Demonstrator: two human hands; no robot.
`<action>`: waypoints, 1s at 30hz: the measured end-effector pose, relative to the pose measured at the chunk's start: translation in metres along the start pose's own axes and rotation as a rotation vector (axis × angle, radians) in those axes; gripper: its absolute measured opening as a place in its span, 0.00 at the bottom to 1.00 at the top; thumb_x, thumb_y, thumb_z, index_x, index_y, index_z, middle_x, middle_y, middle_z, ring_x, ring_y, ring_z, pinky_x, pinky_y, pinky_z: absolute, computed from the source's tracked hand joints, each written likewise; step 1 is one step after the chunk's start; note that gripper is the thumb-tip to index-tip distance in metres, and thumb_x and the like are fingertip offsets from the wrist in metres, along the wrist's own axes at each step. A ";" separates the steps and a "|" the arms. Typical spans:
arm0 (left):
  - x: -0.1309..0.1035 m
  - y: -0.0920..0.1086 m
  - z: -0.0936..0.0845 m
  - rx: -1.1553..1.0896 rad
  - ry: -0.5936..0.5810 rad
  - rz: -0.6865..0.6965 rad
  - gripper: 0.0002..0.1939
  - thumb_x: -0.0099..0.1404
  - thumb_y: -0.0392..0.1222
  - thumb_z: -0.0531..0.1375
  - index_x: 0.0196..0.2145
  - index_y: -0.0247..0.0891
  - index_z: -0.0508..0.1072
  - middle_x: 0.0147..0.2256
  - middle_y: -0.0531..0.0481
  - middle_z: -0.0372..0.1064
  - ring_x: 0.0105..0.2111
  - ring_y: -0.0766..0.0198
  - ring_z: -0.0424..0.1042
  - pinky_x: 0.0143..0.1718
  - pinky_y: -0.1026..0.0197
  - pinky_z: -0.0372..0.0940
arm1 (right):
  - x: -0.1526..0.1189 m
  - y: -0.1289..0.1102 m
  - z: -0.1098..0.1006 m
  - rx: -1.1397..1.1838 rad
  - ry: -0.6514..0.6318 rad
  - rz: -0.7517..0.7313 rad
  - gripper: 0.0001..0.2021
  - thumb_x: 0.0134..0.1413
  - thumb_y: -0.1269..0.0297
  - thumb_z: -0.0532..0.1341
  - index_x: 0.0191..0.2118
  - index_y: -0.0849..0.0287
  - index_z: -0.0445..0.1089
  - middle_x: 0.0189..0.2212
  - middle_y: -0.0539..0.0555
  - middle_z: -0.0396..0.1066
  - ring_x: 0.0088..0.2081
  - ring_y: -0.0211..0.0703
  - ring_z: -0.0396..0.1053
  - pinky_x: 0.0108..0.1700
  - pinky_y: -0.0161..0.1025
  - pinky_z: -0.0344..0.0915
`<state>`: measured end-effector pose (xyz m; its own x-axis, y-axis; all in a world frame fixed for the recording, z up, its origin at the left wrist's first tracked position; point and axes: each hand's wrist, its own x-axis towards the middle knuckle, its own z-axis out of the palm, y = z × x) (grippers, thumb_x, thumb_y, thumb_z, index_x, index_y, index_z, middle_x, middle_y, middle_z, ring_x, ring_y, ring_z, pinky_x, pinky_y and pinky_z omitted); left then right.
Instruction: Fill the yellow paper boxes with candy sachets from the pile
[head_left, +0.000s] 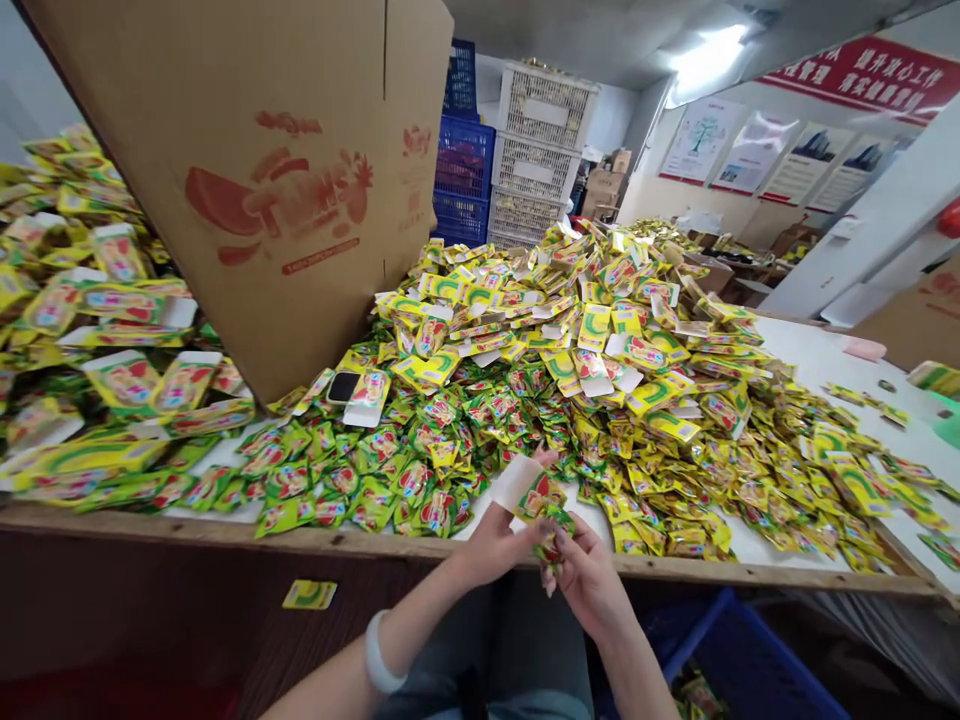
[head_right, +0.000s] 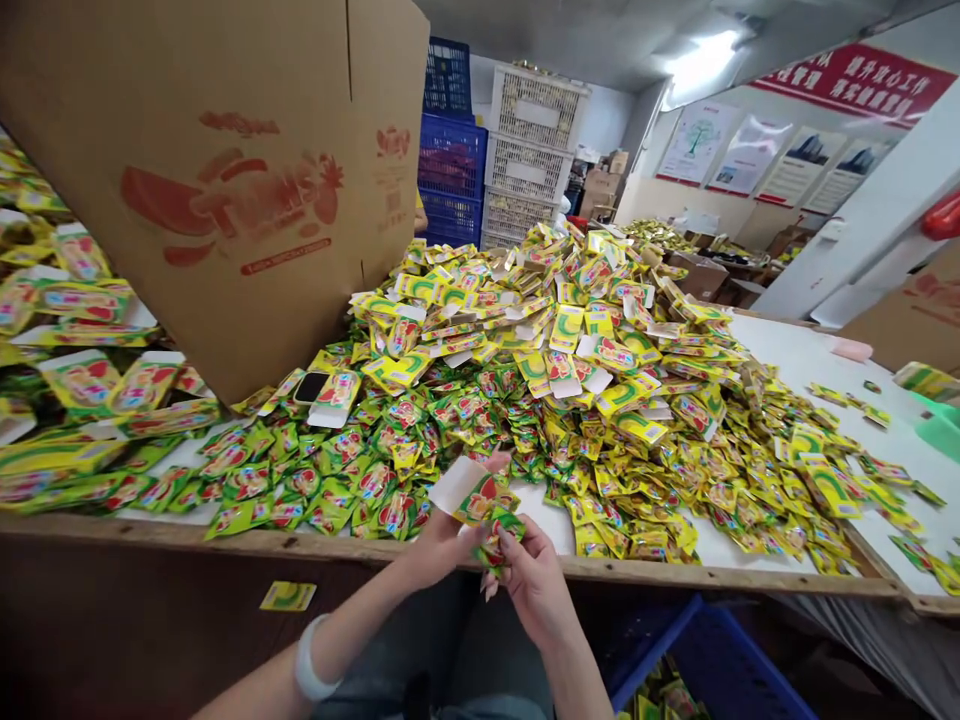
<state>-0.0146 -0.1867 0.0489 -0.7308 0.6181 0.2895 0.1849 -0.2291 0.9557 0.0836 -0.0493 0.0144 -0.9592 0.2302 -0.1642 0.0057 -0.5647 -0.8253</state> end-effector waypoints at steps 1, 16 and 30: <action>0.000 -0.002 0.006 -0.106 0.054 0.006 0.28 0.61 0.59 0.61 0.51 0.38 0.72 0.55 0.37 0.69 0.60 0.46 0.63 0.61 0.47 0.58 | -0.003 -0.005 -0.004 -0.048 0.040 -0.021 0.17 0.45 0.56 0.73 0.38 0.59 0.72 0.27 0.49 0.76 0.19 0.36 0.70 0.20 0.34 0.71; -0.008 0.026 0.012 -0.139 -0.193 -0.288 0.09 0.51 0.40 0.65 0.30 0.35 0.70 0.24 0.55 0.67 0.25 0.67 0.66 0.29 0.65 0.63 | -0.005 -0.102 0.041 -1.155 -0.355 -0.482 0.07 0.62 0.64 0.61 0.42 0.54 0.76 0.38 0.55 0.66 0.37 0.39 0.69 0.31 0.31 0.68; -0.006 0.011 0.017 0.146 -0.383 -0.317 0.11 0.47 0.35 0.64 0.31 0.36 0.70 0.27 0.55 0.68 0.27 0.66 0.65 0.26 0.67 0.61 | -0.008 -0.098 0.039 -1.573 -0.563 -0.445 0.07 0.61 0.74 0.57 0.38 0.57 0.70 0.35 0.53 0.70 0.34 0.41 0.70 0.36 0.35 0.66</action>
<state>0.0028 -0.1806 0.0585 -0.4779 0.8774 -0.0433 0.1033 0.1051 0.9891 0.0800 -0.0265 0.1172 -0.9351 -0.3351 0.1153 -0.3459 0.7924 -0.5025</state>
